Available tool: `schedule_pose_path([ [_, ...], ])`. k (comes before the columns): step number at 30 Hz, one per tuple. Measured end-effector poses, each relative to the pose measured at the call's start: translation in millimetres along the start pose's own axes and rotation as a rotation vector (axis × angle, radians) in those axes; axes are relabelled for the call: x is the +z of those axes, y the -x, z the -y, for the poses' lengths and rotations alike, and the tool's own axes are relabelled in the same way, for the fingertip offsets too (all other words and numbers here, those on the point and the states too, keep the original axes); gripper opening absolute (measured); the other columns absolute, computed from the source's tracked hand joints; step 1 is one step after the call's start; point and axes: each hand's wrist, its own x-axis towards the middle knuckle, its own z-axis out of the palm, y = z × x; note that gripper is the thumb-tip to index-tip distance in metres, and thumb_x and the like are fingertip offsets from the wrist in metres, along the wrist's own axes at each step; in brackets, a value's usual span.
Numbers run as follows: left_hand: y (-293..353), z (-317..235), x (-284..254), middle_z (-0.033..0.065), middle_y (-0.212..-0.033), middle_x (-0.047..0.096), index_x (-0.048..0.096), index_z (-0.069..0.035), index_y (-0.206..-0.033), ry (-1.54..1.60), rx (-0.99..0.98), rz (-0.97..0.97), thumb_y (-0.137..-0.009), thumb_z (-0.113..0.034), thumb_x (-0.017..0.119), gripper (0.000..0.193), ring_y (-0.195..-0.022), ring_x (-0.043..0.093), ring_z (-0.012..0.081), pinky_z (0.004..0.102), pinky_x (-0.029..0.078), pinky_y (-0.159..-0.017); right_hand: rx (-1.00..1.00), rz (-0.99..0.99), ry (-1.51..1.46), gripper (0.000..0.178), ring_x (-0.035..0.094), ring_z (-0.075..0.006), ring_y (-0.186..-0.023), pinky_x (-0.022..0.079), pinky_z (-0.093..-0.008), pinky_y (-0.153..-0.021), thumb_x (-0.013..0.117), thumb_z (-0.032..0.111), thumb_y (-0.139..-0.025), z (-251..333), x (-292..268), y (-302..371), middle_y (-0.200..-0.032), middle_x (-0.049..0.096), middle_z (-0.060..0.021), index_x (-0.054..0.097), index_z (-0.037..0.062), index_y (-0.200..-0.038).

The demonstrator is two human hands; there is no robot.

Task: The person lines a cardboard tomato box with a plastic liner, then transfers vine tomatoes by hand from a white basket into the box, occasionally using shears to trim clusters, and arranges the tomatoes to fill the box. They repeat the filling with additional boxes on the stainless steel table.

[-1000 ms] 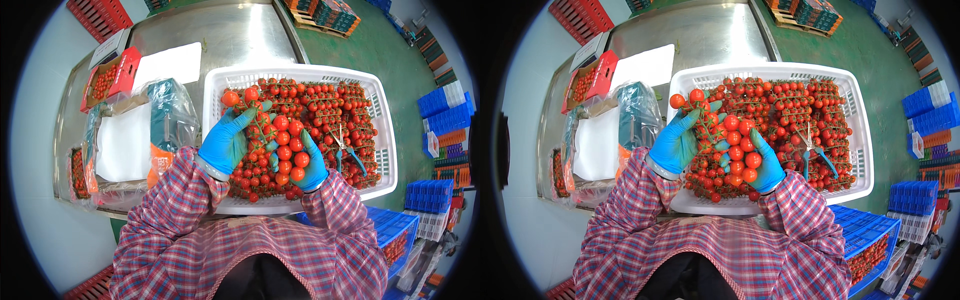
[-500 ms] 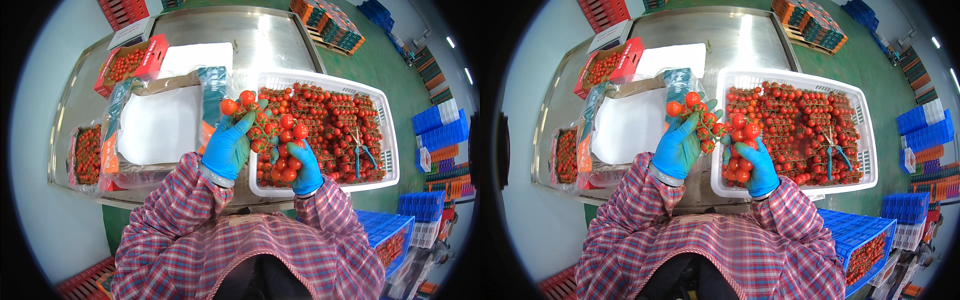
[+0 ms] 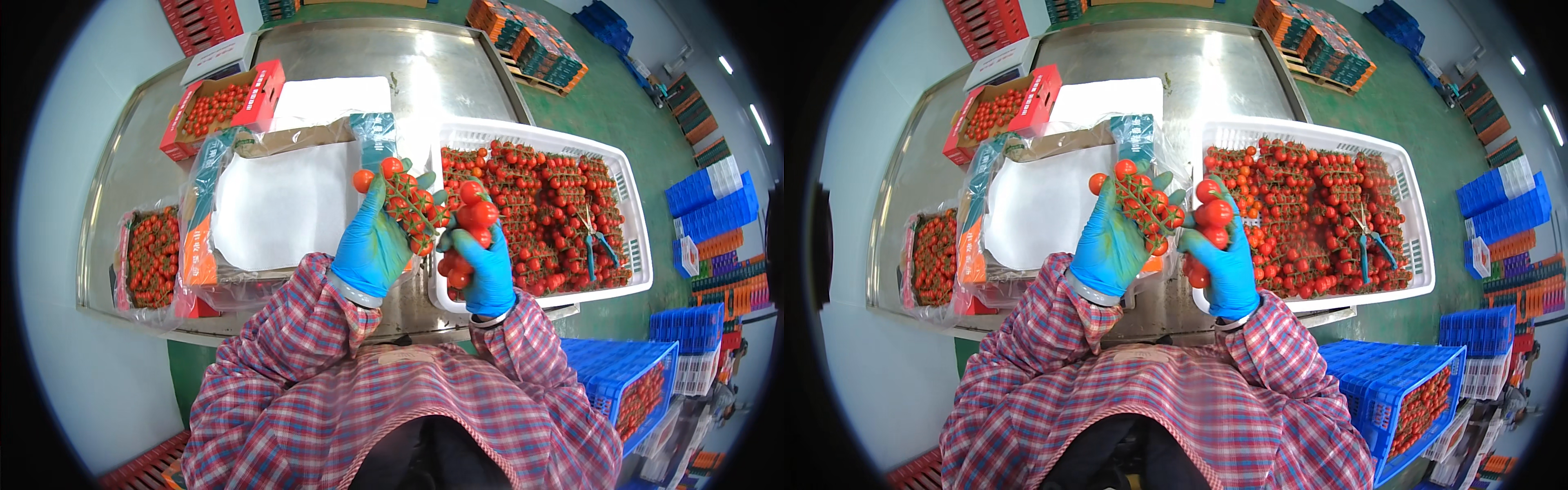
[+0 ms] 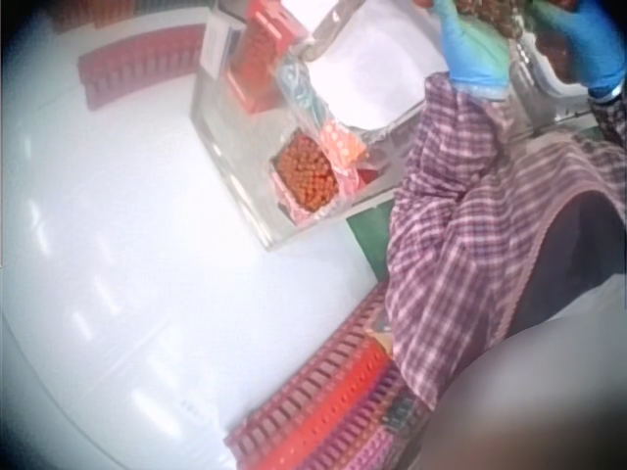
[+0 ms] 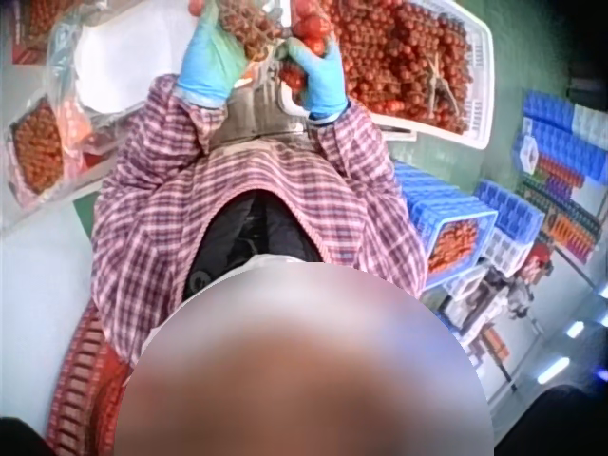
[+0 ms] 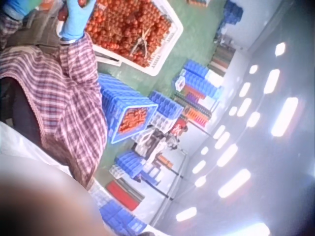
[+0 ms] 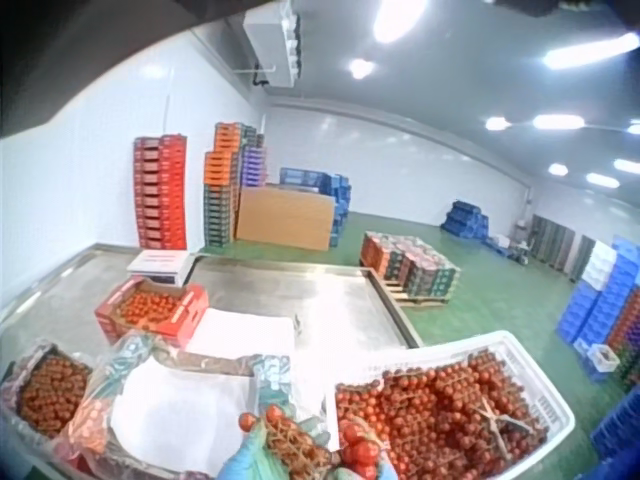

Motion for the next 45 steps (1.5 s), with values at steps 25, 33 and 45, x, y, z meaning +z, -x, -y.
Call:
schedule_pose_path([
  [25, 344, -350, -213, 0.0192, -0.118, 0.052, 0.032, -0.003, -0.129, -1.107, 0.690, -1.134, -0.080, -0.008, 0.062, 0.058, -0.103, 0.056, 0.0295, 0.0383, 0.048, -0.085, -0.206, 0.843, 1.430, 0.051, 0.042, -0.0246, -0.119, 0.033, -0.0341, -0.101, 0.063, 0.004, -0.077, -106, 186, -92, -0.129, 0.044, -0.0104, 0.049, 0.0060, -0.126],
  [33, 279, -401, -279, 0.0178, -0.118, 0.046, 0.045, -0.008, -0.125, -1.948, -0.152, -0.845, -0.080, -0.021, 0.064, 0.051, -0.107, 0.051, 0.0326, 0.0389, 0.043, -0.090, 0.019, 0.649, 1.265, 0.046, 0.041, -0.0224, -0.121, 0.031, -0.0361, -0.101, 0.060, 0.014, -0.082, -102, 216, -49, -0.131, 0.044, -0.0085, 0.050, 0.0066, -0.126],
  [45, 233, -431, -334, 0.0154, -0.123, 0.053, 0.056, -0.003, -0.118, -2.233, 0.069, -0.485, -0.088, -0.011, 0.048, 0.032, -0.119, 0.046, 0.0303, 0.0380, 0.036, -0.100, 0.001, 0.759, 0.869, 0.039, 0.047, -0.0237, -0.114, 0.039, -0.0328, -0.095, 0.057, 0.008, -0.086, -71, 128, -52, -0.121, 0.049, -0.0142, 0.048, 0.0023, -0.124],
])
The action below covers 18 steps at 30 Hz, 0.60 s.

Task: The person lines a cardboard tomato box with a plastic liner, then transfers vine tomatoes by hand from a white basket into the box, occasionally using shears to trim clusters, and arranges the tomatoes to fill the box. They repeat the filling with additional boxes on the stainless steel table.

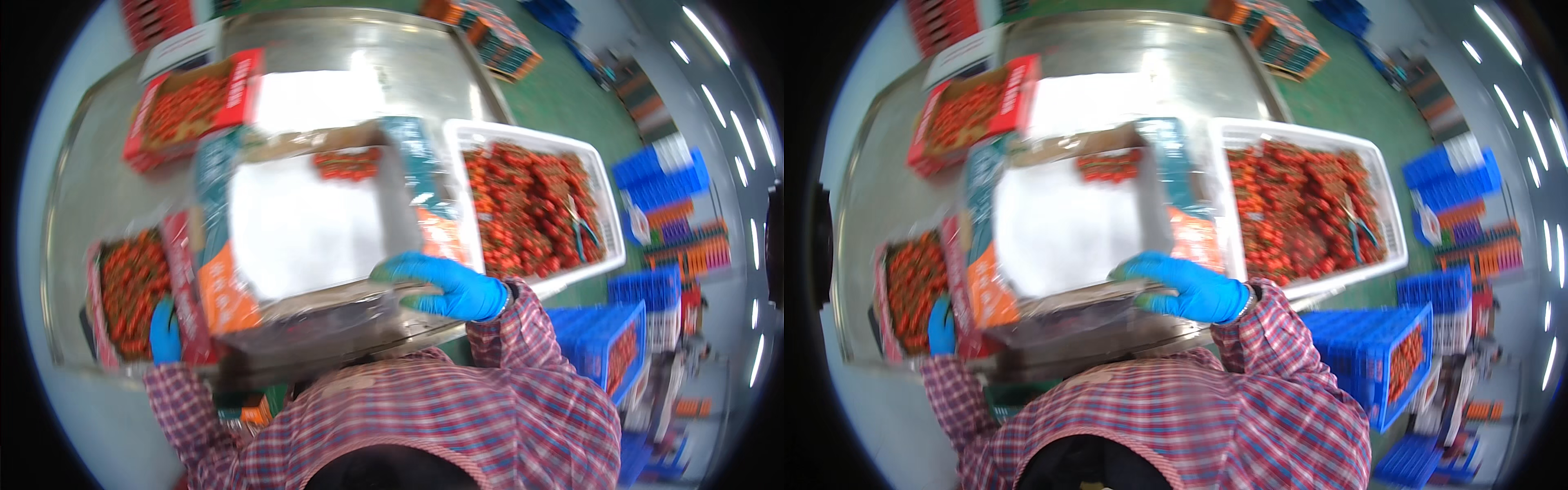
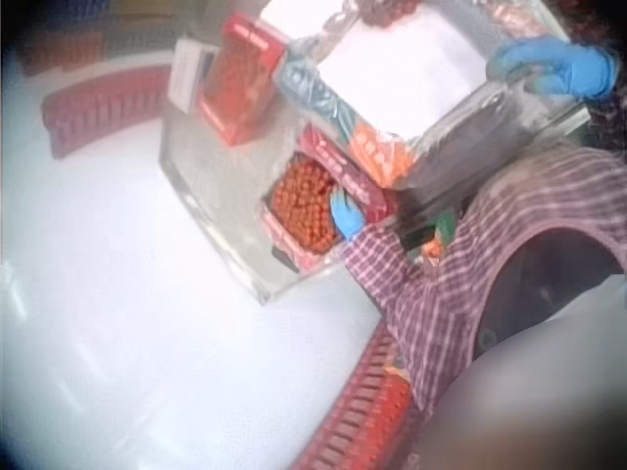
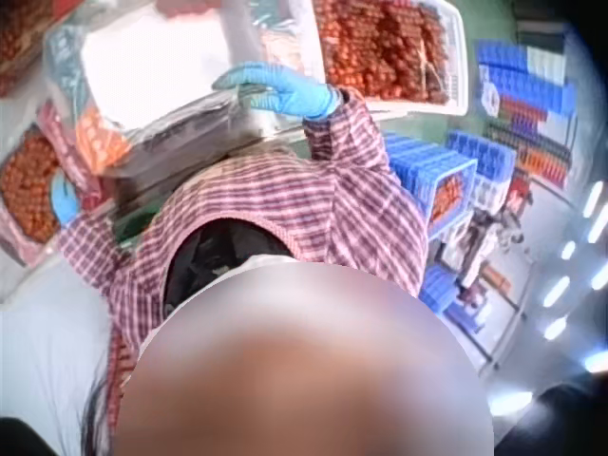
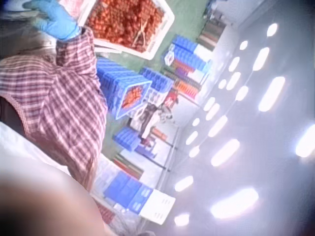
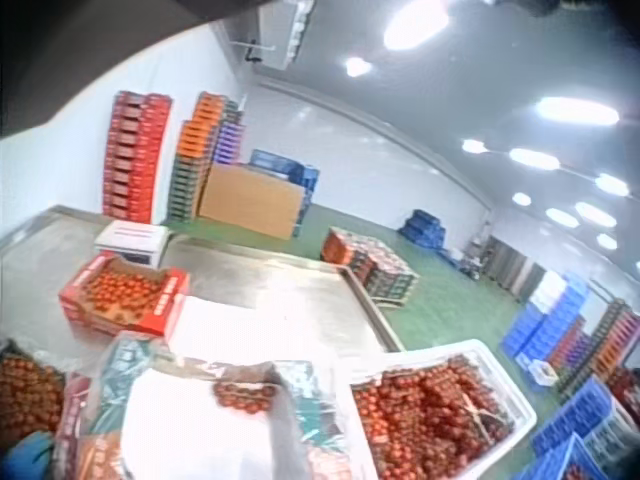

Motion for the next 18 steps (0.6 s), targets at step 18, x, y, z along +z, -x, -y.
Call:
schedule_pose_path([
  [18, -136, -531, 75, 0.0137, -0.124, 0.051, 0.056, -0.006, -0.118, -0.083, 0.566, 0.110, -0.088, -0.008, 0.049, 0.031, -0.116, 0.047, 0.0291, 0.0366, 0.035, -0.099, 0.582, -0.526, 1.007, 0.020, 0.060, -0.0316, -0.087, 0.050, -0.0409, -0.075, 0.065, 0.022, -0.076, -196, -374, 126, -0.094, 0.062, -0.0125, 0.061, 0.0109, -0.092],
])
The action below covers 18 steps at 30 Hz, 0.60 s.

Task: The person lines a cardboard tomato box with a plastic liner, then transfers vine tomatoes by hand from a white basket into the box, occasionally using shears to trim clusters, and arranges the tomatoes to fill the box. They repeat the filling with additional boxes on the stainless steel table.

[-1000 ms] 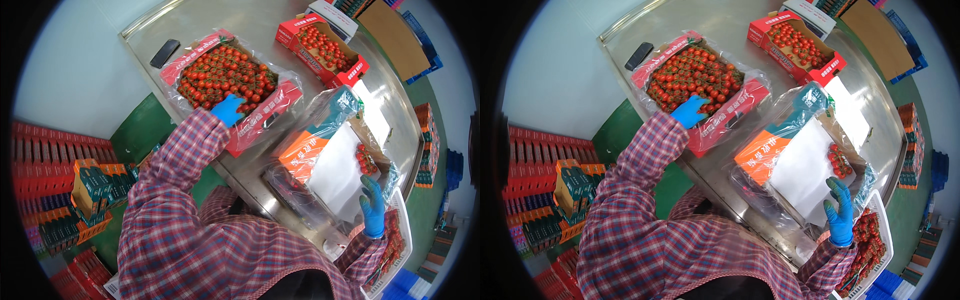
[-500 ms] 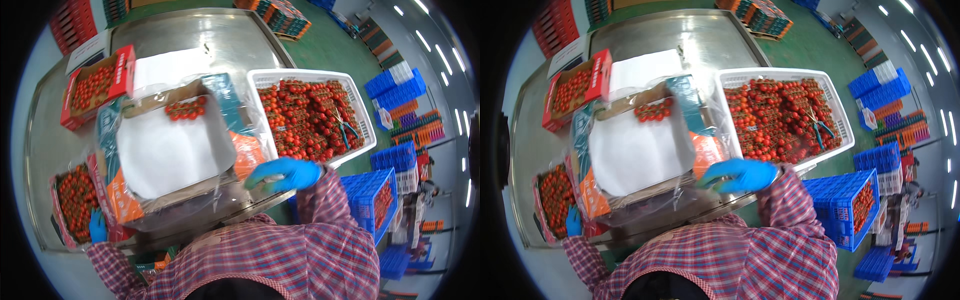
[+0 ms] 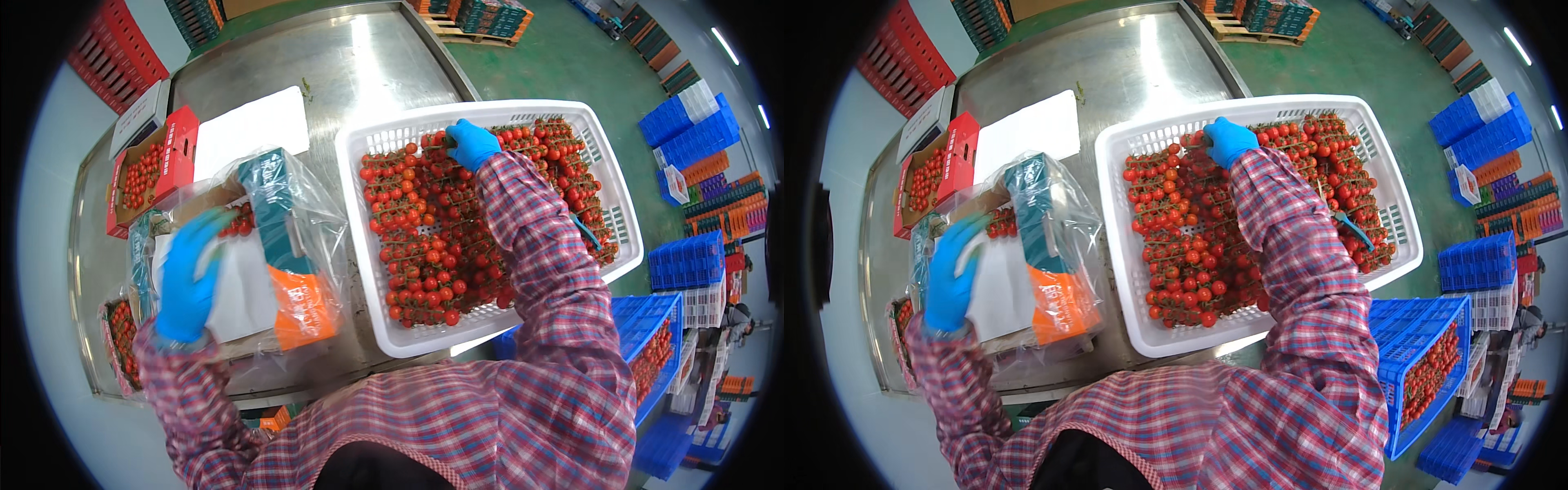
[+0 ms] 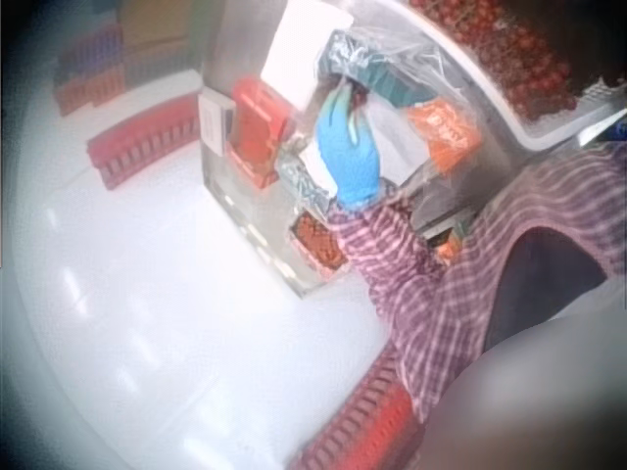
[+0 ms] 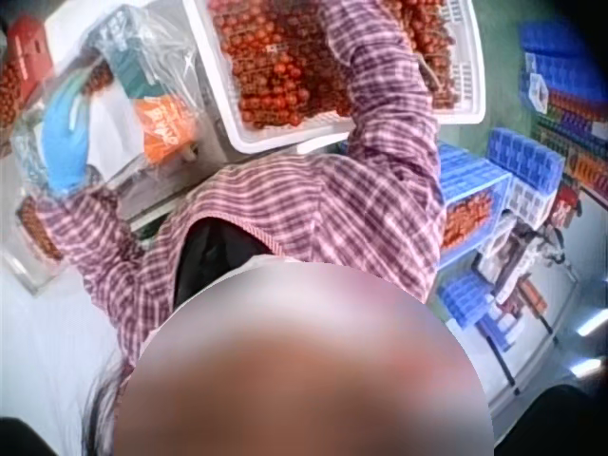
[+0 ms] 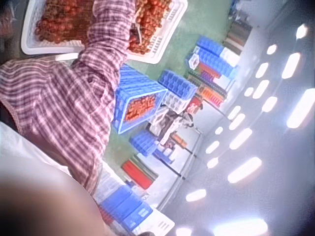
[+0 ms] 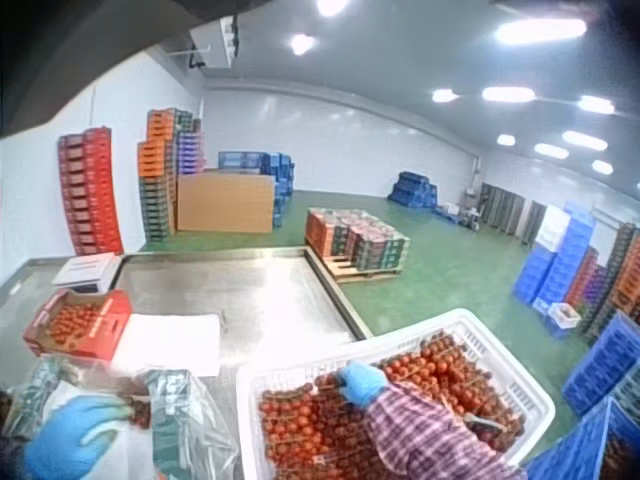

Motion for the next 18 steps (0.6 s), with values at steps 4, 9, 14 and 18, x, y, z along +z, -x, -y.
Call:
schedule_pose_path([
  [4, -95, -126, 106, 0.0199, -0.132, 0.042, 0.032, -0.006, -0.137, 0.139, 0.104, 0.281, -0.082, -0.016, 0.061, 0.062, -0.119, 0.044, 0.0335, 0.0399, 0.033, -0.102, 0.163, 0.176, -1.060, 0.022, 0.061, -0.0147, -0.068, 0.048, -0.0281, -0.057, 0.069, 0.023, -0.077, 18, -45, 55, -0.068, 0.062, -0.0051, 0.060, 0.0053, -0.086],
  [9, -115, -210, 199, 0.0134, -0.128, 0.045, 0.026, -0.003, -0.138, 1.149, -0.204, 0.175, -0.081, 0.001, 0.058, 0.066, -0.114, 0.048, 0.0217, 0.0329, 0.043, -0.095, -0.064, 0.135, -1.221, 0.018, 0.059, -0.0129, -0.076, 0.046, -0.0277, -0.068, 0.066, 0.018, -0.079, -15, -64, 150, -0.082, 0.063, -0.0059, 0.063, 0.0036, -0.089],
  [14, -98, -215, 213, 0.0164, -0.129, 0.046, 0.027, -0.004, -0.137, 1.911, -0.487, 0.575, -0.084, -0.005, 0.056, 0.060, -0.115, 0.050, 0.0315, 0.0416, 0.044, -0.094, 0.272, 0.014, 0.261, 0.075, 0.052, -0.0345, -0.098, 0.045, -0.0431, -0.081, 0.073, 0.044, -0.064, -99, -68, 208, -0.115, 0.048, -0.0201, 0.045, 0.0090, -0.124],
  [18, -84, -217, 212, 0.0170, -0.140, 0.032, 0.023, -0.006, -0.140, 2.187, -0.463, 0.680, -0.084, -0.005, 0.052, 0.062, -0.124, 0.037, 0.0416, 0.0546, 0.041, -0.094, 0.221, 0.159, 0.176, 0.097, 0.051, -0.0386, -0.106, 0.045, -0.0465, -0.086, 0.075, 0.046, -0.060, -117, -60, 228, -0.130, 0.037, -0.0241, 0.028, 0.0143, -0.138],
])
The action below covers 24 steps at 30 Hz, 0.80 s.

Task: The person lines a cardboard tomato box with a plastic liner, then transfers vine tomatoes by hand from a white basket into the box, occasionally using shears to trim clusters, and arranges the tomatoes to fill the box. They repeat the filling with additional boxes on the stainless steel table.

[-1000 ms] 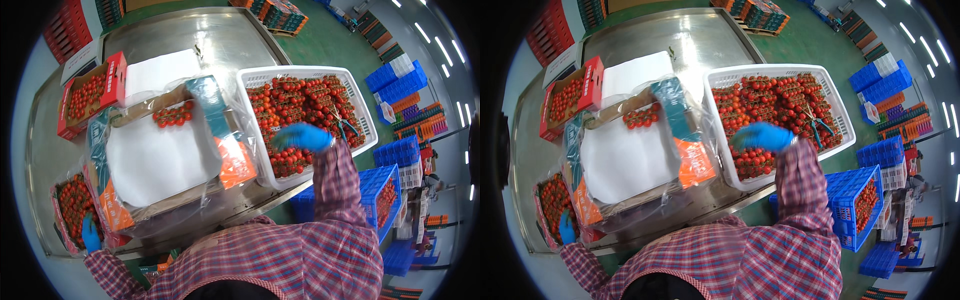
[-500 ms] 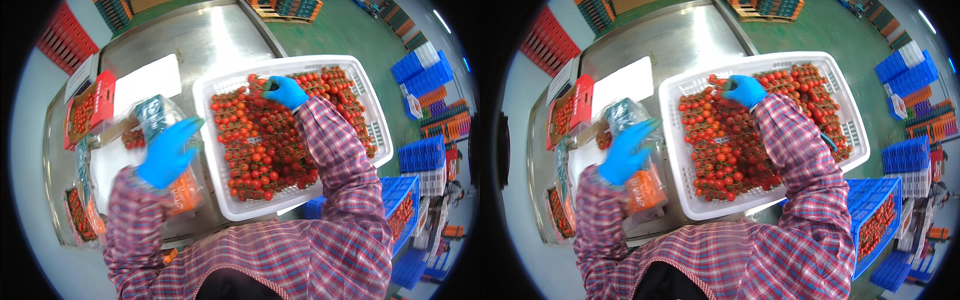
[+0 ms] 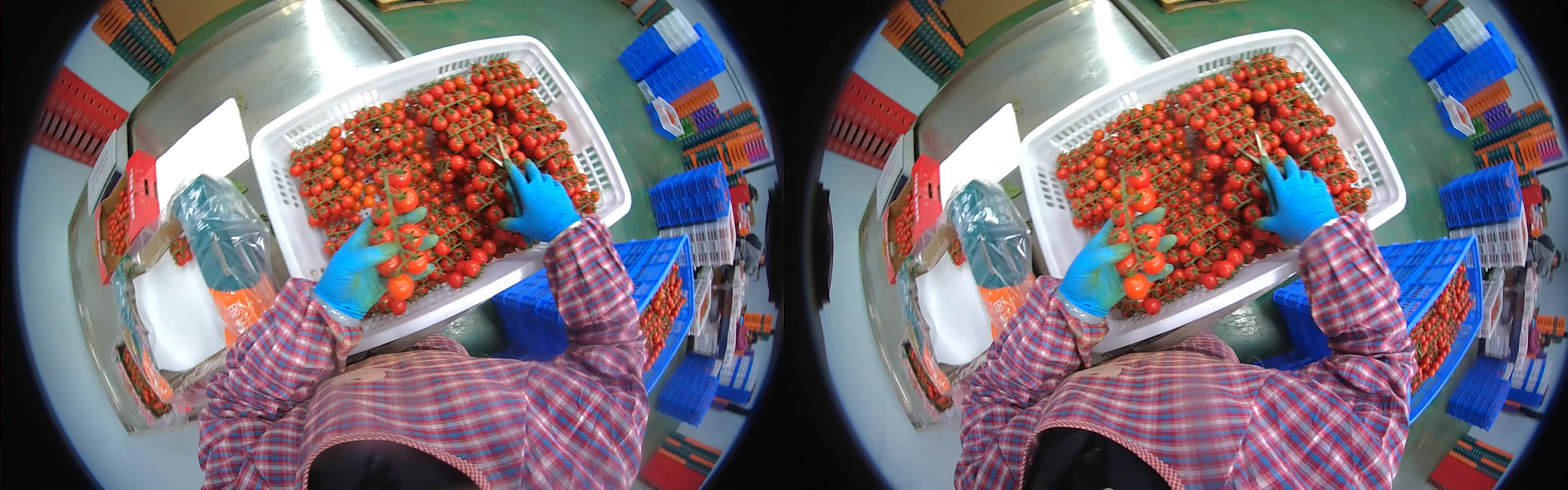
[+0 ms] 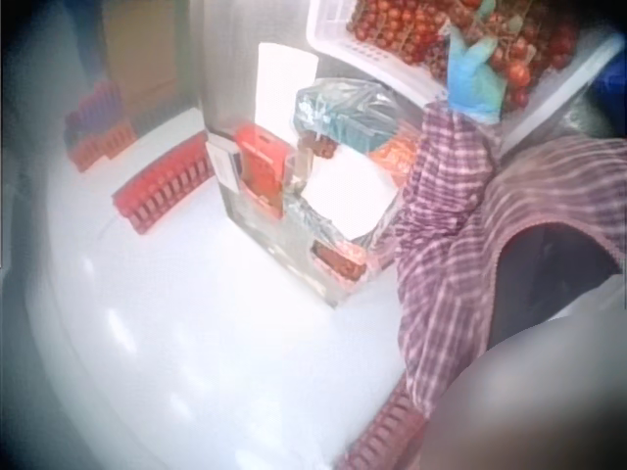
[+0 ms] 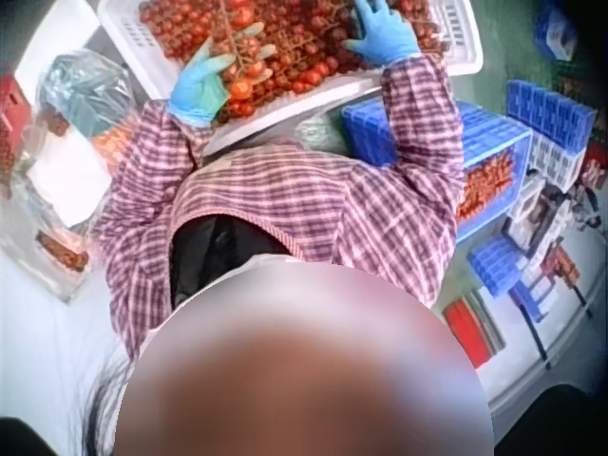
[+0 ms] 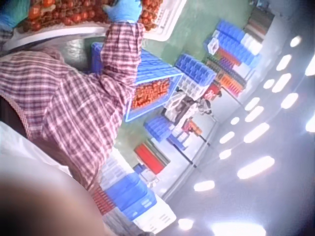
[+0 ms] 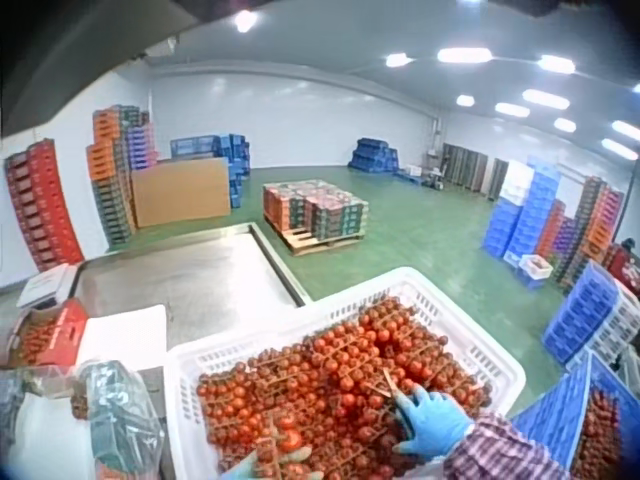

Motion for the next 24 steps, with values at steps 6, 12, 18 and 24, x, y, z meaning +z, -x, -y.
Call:
schedule_pose_path([
  [6, 29, 6, 3, 0.0128, -0.132, 0.041, 0.030, -0.008, -0.136, -0.038, 0.040, -0.089, -0.080, 0.006, 0.053, 0.063, -0.117, 0.048, 0.0343, 0.0444, 0.045, -0.093, -0.125, -0.044, -0.193, 0.072, 0.052, -0.0422, -0.093, 0.047, -0.0471, -0.079, 0.062, 0.012, -0.067, -9, 12, 16, -0.112, 0.046, -0.0225, 0.033, 0.0042, -0.133],
  [12, 59, 0, 5, 0.0089, -0.122, 0.050, 0.035, -0.007, -0.133, -0.112, 0.162, -0.208, -0.080, 0.007, 0.056, 0.059, -0.112, 0.052, 0.0250, 0.0360, 0.046, -0.092, -0.096, -0.326, -0.356, 0.062, 0.054, -0.0294, -0.097, 0.045, -0.0357, -0.085, 0.055, -0.003, -0.074, 10, -5, 40, -0.123, 0.046, -0.0190, 0.038, 0.0017, -0.133],
  [18, 69, 1, 5, 0.0105, -0.121, 0.052, 0.034, -0.004, -0.133, -0.461, 0.258, -0.310, -0.082, 0.003, 0.056, 0.057, -0.111, 0.052, 0.0217, 0.0354, 0.044, -0.093, -0.388, 0.092, -1.134, 0.058, 0.045, -0.0079, -0.076, 0.042, -0.0242, -0.081, 0.067, 0.002, -0.077, 79, -53, 80, -0.098, 0.054, -0.0015, 0.044, 0.0061, -0.131],
  [24, 74, 14, 3, 0.0072, -0.119, 0.053, 0.038, -0.003, -0.130, -0.757, 0.341, -0.447, -0.080, 0.002, 0.059, 0.055, -0.108, 0.052, 0.0155, 0.0301, 0.045, -0.091, -0.362, 0.186, -0.917, 0.050, 0.038, -0.0072, -0.061, 0.038, -0.0229, -0.057, 0.072, 0.004, -0.073, 120, -49, 64, -0.067, 0.038, 0.0019, 0.055, 0.0058, -0.120],
])
